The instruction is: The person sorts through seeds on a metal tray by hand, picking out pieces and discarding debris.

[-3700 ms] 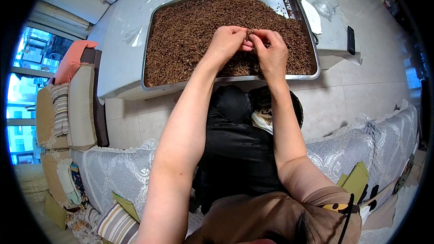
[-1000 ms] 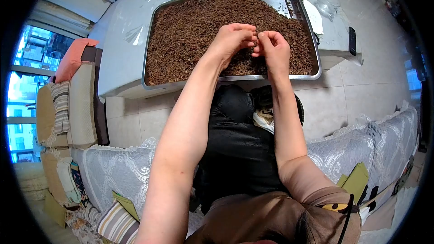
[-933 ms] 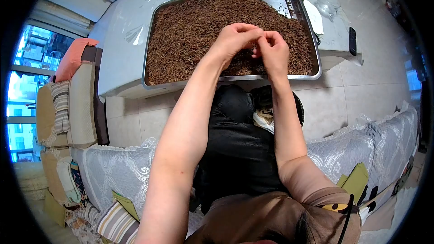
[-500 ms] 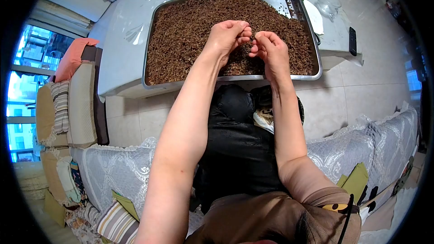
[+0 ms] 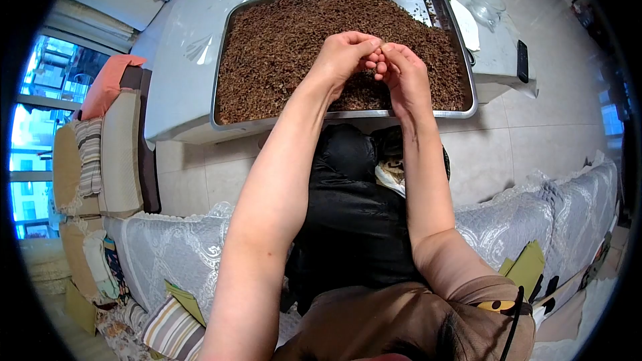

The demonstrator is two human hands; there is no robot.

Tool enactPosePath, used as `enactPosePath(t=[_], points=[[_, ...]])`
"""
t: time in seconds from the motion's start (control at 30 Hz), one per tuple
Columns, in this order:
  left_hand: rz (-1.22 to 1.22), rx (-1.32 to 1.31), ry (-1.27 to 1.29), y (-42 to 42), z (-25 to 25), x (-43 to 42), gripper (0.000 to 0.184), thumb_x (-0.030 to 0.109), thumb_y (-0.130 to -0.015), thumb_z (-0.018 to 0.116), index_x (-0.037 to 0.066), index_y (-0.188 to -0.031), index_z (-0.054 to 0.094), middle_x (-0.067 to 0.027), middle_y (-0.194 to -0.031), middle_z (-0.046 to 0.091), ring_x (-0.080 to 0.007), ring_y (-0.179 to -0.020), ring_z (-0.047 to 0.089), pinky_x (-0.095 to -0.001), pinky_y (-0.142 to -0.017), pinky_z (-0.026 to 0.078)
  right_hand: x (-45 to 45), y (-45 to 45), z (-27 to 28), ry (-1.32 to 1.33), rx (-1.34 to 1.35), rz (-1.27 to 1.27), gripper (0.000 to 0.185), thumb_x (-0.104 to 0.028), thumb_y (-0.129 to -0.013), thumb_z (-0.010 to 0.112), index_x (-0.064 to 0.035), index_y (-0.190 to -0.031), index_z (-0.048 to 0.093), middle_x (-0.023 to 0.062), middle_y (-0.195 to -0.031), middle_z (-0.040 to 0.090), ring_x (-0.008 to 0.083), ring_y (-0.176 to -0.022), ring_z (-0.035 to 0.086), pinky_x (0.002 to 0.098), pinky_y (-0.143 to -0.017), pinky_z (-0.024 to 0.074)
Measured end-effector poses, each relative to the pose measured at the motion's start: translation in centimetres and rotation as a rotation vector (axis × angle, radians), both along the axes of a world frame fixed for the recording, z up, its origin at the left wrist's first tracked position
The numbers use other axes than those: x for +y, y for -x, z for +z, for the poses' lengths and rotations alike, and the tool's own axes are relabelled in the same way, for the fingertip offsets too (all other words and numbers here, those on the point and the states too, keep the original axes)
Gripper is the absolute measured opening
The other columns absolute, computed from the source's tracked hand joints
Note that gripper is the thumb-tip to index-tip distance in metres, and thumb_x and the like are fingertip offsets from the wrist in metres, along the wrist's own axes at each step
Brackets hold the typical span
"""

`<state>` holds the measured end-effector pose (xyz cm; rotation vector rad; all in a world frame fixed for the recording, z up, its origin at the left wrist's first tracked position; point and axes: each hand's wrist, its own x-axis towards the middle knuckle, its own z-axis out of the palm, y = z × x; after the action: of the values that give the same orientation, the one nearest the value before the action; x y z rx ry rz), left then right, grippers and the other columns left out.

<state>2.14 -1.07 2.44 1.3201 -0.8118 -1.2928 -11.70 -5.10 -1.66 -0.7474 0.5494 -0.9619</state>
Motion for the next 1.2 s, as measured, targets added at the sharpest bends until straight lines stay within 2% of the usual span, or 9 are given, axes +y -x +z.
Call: enactPosePath(t=[0.17,0.5,0.6,0.8,0.83,0.9,1.0,1.13,1.2], points=[[0.000,0.282,0.039,-0.6,-0.7,-0.3,0.021,0.015,-0.100,0.054,-0.003,-0.108,0.062,-0.0016,-0.085,0.063,-0.0095,-0.077,0.061,-0.0227,-0.072,0.054,0.0,0.0,-0.2,-0.003,-0.035,-0.012,0.016,-0.016,-0.097,0.060,-0.0006,-0.099,0.061,0.0045,-0.080,0.065,0.0098,-0.068,0.062,0.0239,-0.062,0.0547],[0.011,-0.024,-0.045,-0.2,-0.5,0.1,0.020,0.019,-0.099,0.058,0.001,-0.102,0.064,-0.0019,-0.084,0.062,-0.0079,-0.079,0.059,-0.0192,-0.071,0.051,0.1,-0.2,-0.1,0.267,0.274,-0.087,0.016,-0.014,-0.097,0.060,0.0019,-0.100,0.058,0.0068,-0.086,0.066,0.0108,-0.071,0.065,0.0233,-0.059,0.0551],[0.011,0.297,0.025,-0.7,-1.4,-0.5,0.019,0.015,-0.098,0.057,-0.003,-0.103,0.064,-0.0070,-0.086,0.065,-0.0114,-0.077,0.063,-0.0223,-0.067,0.053,0.1,0.4,0.7,0.289,0.303,-0.097,0.015,-0.013,-0.097,0.060,0.0018,-0.099,0.058,0.0073,-0.086,0.067,0.0120,-0.075,0.067,0.0235,-0.060,0.0554],[0.083,0.611,0.045,-1.1,-0.9,-0.3,0.042,0.021,-0.106,0.035,-0.014,-0.126,0.045,-0.0248,-0.120,0.057,-0.0301,-0.111,0.062,-0.0389,-0.099,0.055,0.1,5.8,5.0,0.481,0.502,0.248,0.008,-0.008,-0.092,0.062,0.0000,-0.093,0.061,0.0072,-0.087,0.069,0.0119,-0.076,0.068,0.0246,-0.060,0.0533],[0.071,0.604,0.054,-0.8,-0.4,-0.1,0.051,0.025,-0.107,0.026,-0.016,-0.133,0.038,-0.0313,-0.134,0.048,-0.0375,-0.127,0.052,-0.0441,-0.106,0.049,0.1,7.1,5.2,0.545,0.572,0.374,0.008,-0.008,-0.090,0.063,-0.0007,-0.093,0.062,0.0064,-0.086,0.070,0.0116,-0.076,0.068,0.0246,-0.060,0.0525],[0.048,0.650,0.067,-0.7,-0.4,0.0,0.055,0.028,-0.107,0.023,-0.017,-0.137,0.033,-0.0329,-0.139,0.042,-0.0392,-0.130,0.047,-0.0451,-0.108,0.048,1.2,8.9,6.6,0.590,0.762,0.592,0.008,-0.010,-0.085,0.068,-0.0024,-0.088,0.068,0.0046,-0.078,0.071,0.0106,-0.068,0.066,0.0260,-0.058,0.0500],[0.008,0.676,0.080,-0.5,-0.3,-0.1,0.060,0.031,-0.107,0.019,-0.017,-0.141,0.027,-0.0340,-0.144,0.036,-0.0407,-0.134,0.042,-0.0458,-0.110,0.046,1.6,9.7,7.0,0.761,1.048,0.624,0.014,-0.016,-0.085,0.070,-0.0021,-0.083,0.071,0.0057,-0.070,0.070,0.0121,-0.060,0.064,0.0280,-0.058,0.0496],[-0.012,0.626,0.069,-0.4,-0.2,0.1,0.061,0.033,-0.107,0.018,-0.017,-0.141,0.026,-0.0340,-0.143,0.037,-0.0411,-0.134,0.043,-0.0451,-0.110,0.045,1.4,8.8,7.3,0.846,1.108,0.416,0.020,-0.024,-0.081,0.075,-0.0049,-0.081,0.073,0.0099,-0.067,0.068,0.0206,-0.059,0.064,0.0304,-0.058,0.0488],[-0.012,0.544,0.049,-0.3,0.0,0.2,0.061,0.034,-0.107,0.019,-0.017,-0.139,0.032,-0.0329,-0.138,0.044,-0.0385,-0.129,0.049,-0.0431,-0.108,0.048,1.0,7.0,5.6,0.978,1.015,0.066,0.014,-0.020,-0.082,0.073,-0.0065,-0.085,0.073,0.0099,-0.078,0.067,0.0231,-0.067,0.065,0.0327,-0.063,0.0503]])
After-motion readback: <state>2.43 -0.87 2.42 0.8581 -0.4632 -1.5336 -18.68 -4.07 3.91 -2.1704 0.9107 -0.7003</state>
